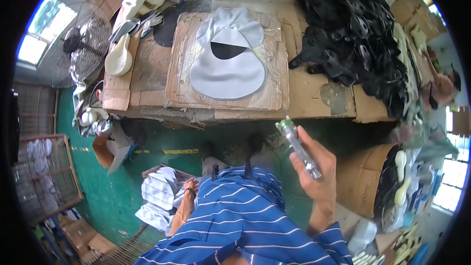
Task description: Applying spray adhesive to foam pads and assembling components on a workbench.
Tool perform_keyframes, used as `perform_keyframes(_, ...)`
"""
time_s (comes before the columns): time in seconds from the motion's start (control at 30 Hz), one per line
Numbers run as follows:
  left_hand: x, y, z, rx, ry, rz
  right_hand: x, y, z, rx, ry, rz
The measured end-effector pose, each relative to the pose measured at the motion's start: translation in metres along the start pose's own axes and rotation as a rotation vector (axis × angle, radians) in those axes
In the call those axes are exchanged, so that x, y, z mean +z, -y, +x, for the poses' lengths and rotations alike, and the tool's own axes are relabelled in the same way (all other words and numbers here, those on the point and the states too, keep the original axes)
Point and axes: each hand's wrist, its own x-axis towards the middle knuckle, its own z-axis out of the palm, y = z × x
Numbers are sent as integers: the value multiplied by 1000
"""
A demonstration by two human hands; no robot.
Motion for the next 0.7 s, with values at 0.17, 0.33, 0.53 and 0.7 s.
perform_keyframes(0.17, 34, -107, 0, 492, 55, 429, 33, 25, -30, 13, 32, 54)
perform_keyframes(0.33, 126, -206, -40, 828, 107, 728, 60, 29, -47, 35, 152, 40)
perform_keyframes(0.53, 274, -264, -140, 1600, 222, 797, 79, 38, -47, 118, 98, 33)
perform_keyframes(0.7, 347, -292, -182, 1807, 297, 1211, 80, 48, -47, 72, 13, 23)
